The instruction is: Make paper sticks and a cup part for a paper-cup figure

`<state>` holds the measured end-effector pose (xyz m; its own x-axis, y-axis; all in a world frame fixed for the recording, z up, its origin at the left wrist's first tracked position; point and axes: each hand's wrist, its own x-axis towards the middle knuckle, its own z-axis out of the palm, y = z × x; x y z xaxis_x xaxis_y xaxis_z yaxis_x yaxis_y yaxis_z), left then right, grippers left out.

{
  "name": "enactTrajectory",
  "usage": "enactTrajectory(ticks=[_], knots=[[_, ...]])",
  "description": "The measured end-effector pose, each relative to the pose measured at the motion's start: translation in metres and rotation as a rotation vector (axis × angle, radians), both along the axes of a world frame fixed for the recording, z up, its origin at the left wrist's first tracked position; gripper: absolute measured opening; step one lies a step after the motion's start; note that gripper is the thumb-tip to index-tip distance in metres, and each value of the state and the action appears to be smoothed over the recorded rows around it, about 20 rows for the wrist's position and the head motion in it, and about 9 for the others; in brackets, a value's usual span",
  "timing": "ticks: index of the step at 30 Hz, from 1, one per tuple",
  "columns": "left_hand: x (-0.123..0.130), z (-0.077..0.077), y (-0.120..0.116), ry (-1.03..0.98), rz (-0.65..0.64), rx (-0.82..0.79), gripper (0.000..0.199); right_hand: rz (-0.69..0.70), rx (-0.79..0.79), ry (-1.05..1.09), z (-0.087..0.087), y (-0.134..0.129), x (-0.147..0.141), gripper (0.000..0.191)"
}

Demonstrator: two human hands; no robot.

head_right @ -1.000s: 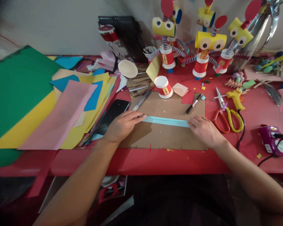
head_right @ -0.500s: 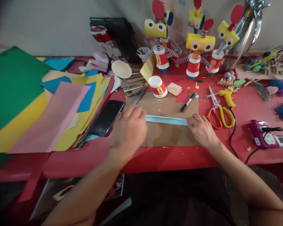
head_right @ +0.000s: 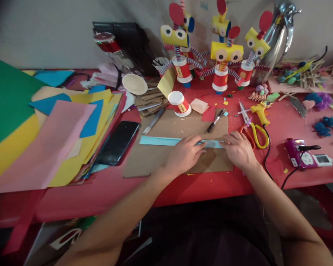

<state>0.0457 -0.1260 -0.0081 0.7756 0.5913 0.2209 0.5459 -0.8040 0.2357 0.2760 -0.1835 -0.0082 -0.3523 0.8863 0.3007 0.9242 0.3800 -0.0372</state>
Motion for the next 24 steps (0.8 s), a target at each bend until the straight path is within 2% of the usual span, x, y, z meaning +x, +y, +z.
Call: enactTrajectory(ticks=[3,6,12,16,24], knots=[[0.004,0.001,-0.005,0.034,0.002,0.056,0.025,-0.022,0.017,0.010,0.004,-0.004,-0.004,0.031],[0.007,0.001,-0.009,0.056,0.009,0.088,0.027,0.023,0.039,0.052,0.004,-0.005,-0.019,0.034],[0.004,0.000,-0.015,0.093,0.041,0.008,0.028,0.095,-0.022,0.025,-0.008,-0.005,-0.044,0.033],[-0.012,-0.007,-0.016,0.038,0.089,0.002,0.039,0.090,-0.001,0.052,-0.014,-0.006,-0.042,0.034],[-0.065,-0.017,-0.007,0.027,0.368,0.134,0.037,0.090,0.050,0.063,-0.018,-0.006,-0.040,0.032]])
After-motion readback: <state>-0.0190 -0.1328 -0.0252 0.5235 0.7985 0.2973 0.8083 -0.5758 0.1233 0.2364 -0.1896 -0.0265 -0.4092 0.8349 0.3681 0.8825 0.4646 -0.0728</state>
